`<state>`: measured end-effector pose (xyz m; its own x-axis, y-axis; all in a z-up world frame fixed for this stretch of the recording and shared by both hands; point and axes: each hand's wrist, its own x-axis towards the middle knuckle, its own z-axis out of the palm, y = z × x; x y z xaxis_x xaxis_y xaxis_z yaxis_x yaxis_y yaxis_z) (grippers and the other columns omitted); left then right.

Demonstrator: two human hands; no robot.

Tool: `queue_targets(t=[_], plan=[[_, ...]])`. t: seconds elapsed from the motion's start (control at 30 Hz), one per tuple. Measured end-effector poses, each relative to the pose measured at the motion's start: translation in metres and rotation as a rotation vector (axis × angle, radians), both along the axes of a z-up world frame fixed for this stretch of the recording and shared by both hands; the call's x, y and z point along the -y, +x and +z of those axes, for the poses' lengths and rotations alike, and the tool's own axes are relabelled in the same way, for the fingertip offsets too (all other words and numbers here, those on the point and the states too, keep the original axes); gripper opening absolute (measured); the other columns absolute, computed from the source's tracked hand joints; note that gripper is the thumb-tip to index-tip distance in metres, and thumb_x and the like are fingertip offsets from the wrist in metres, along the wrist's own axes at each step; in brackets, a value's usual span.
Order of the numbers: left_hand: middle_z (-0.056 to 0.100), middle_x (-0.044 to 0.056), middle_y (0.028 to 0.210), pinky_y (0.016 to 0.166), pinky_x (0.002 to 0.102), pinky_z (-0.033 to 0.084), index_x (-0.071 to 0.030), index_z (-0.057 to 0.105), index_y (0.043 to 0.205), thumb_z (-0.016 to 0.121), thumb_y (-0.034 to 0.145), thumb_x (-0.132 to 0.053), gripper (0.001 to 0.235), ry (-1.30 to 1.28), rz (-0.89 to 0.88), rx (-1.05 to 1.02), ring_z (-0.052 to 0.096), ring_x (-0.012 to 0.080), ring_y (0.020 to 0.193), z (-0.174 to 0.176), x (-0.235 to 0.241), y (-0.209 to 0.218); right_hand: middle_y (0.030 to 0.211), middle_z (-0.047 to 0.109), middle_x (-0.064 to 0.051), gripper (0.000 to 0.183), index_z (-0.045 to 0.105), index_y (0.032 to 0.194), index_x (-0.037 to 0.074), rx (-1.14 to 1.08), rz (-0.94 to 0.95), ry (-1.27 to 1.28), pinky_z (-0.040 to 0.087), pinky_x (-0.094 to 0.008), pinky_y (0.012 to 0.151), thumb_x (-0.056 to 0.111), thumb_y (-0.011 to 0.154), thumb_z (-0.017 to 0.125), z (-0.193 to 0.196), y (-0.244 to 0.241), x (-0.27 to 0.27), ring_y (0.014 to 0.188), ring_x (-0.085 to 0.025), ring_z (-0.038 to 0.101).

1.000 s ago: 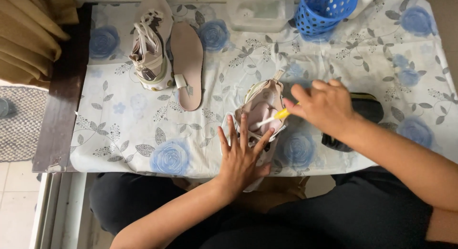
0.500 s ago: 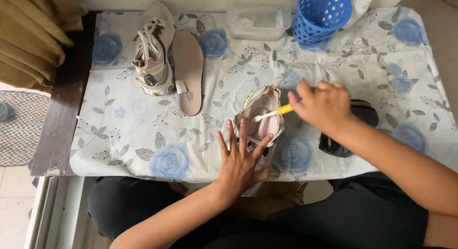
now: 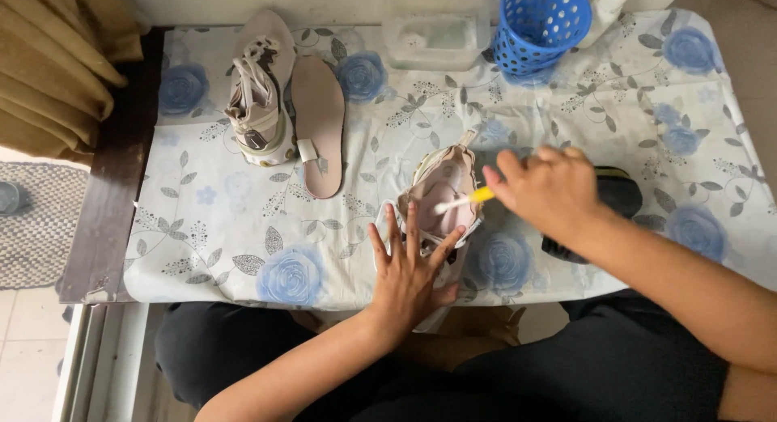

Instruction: The person cleans a white sneaker by first removing the insole, then scrubbing the interior and laces with a toothbrush. The insole is placed on the table, and the shoe is cleaned in place.

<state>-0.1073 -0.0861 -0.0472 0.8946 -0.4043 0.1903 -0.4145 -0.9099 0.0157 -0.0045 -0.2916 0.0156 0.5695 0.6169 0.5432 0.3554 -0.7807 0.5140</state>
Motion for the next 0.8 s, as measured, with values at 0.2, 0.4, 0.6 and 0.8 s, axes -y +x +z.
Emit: queue_targets(t=[0.2, 0.4, 0.6, 0.8], plan=[[0.012, 0.031, 0.141, 0.095, 0.068, 0.015, -0.038, 0.005, 0.142, 0.057, 0.062, -0.062, 0.099, -0.006, 0.014, -0.006, 0.016, 0.0538, 0.127, 0.002, 0.002, -0.001, 0.041, 0.045, 0.000, 0.027, 0.050, 0.065, 0.021, -0.083, 0.046, 0.031, 0.044, -0.030, 0.053, 0.044, 0.075, 0.060, 0.003, -0.015, -0.006, 0.050, -0.018, 0.055], [0.015, 0.031, 0.141, 0.096, 0.067, 0.017, -0.038, 0.006, 0.142, 0.059, 0.063, -0.060, 0.098, -0.022, 0.017, -0.032, 0.017, 0.0539, 0.128, 0.004, 0.004, -0.001, 0.040, 0.041, 0.002, 0.031, 0.049, 0.073, 0.021, 0.046, -0.049, -0.072, 0.043, -0.029, 0.056, 0.049, 0.084, 0.058, -0.004, 0.018, 0.023, 0.049, -0.016, 0.054], [0.017, 0.029, 0.142, 0.097, 0.065, 0.018, -0.040, 0.001, 0.141, 0.057, 0.061, -0.063, 0.101, 0.025, 0.051, -0.005, 0.017, 0.0517, 0.129, 0.002, 0.010, -0.003, 0.039, 0.045, 0.001, 0.028, 0.051, 0.067, 0.022, -0.147, 0.108, 0.017, 0.044, -0.031, 0.053, 0.047, 0.078, 0.055, -0.007, -0.015, -0.007, 0.049, -0.018, 0.056], [0.017, 0.029, 0.142, 0.098, 0.064, 0.016, -0.040, 0.002, 0.141, 0.058, 0.060, -0.062, 0.102, 0.014, 0.076, 0.026, 0.017, 0.0519, 0.129, 0.000, 0.011, -0.004, 0.039, 0.044, 0.003, 0.031, 0.051, 0.069, 0.022, 0.010, -0.025, -0.012, 0.044, -0.029, 0.052, 0.049, 0.080, 0.058, -0.012, 0.010, 0.008, 0.049, -0.016, 0.056]])
